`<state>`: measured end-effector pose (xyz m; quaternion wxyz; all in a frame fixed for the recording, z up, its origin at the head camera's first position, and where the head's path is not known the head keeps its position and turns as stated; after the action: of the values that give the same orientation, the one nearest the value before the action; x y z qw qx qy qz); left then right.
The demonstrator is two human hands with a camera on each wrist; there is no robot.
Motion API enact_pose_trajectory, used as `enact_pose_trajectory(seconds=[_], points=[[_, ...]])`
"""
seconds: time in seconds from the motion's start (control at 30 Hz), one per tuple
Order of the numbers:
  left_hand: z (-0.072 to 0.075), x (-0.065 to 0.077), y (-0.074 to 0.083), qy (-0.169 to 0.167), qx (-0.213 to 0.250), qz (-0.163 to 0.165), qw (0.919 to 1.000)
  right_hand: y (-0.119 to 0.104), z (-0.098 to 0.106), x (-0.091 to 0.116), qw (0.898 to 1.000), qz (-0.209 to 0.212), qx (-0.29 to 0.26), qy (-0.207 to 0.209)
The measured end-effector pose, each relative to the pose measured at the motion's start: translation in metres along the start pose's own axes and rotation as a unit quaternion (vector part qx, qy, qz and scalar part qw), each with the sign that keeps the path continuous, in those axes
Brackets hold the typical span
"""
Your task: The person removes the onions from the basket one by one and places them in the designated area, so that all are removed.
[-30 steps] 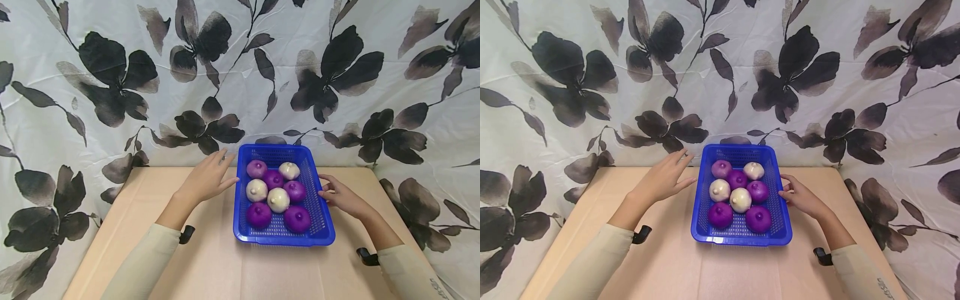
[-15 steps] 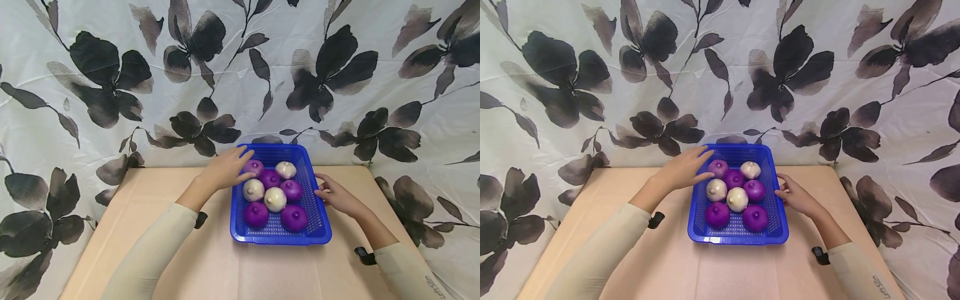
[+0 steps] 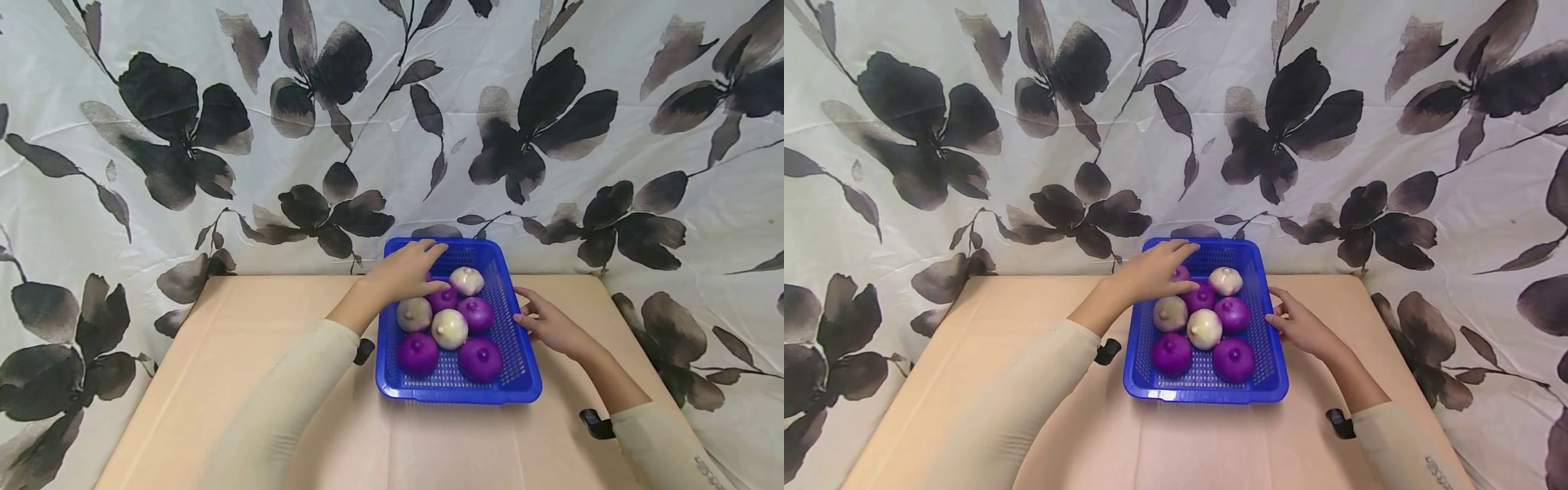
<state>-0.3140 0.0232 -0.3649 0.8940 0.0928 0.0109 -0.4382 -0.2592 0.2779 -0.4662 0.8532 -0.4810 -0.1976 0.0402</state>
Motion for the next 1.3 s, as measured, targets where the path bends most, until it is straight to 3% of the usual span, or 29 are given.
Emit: enact_pose_trajectory(seconds=[0.1,0.27,0.47,0.63,0.77,1.07,1.3], points=[[-0.004,-0.009,0.004,0.002,0.029,-0.003,0.9996,0.001,-0.001,0.0,1.0,-0.001,0.005,0.001],[-0.014,-0.023,0.002,0.005,0.104,0.022,0.9943,0.0,-0.001,0.0,1.0,-0.001,0.002,-0.001],[-0.033,-0.032,-0.011,0.003,0.223,0.069,0.9725,0.0,0.0,-0.001,1.0,-0.003,0.0,-0.001],[-0.045,-0.035,-0.023,0.012,0.275,0.106,0.9557,-0.001,-0.001,-0.001,1.0,-0.004,0.002,0.001],[-0.054,-0.04,-0.029,0.019,0.294,0.125,0.9474,-0.002,-0.002,-0.001,1.0,-0.004,0.004,0.002],[-0.078,-0.062,-0.034,0.037,0.307,0.149,0.9393,-0.002,-0.001,0.0,1.0,-0.004,-0.002,-0.001],[-0.091,-0.075,-0.035,0.034,0.289,0.167,0.942,-0.002,-0.002,0.002,1.0,0.0,-0.006,-0.002]])
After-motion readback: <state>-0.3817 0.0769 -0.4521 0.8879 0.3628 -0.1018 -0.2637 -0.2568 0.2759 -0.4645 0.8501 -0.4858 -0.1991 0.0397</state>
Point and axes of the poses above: each hand's wrist, its own x-axis away from the middle knuckle, its own z-axis out of the back of the hand, y = z × x, the point moved 7 cm from there along -x, towards the middle knuckle, and after that the axes turned 9 degrees about -z, right-handed, at the moved point
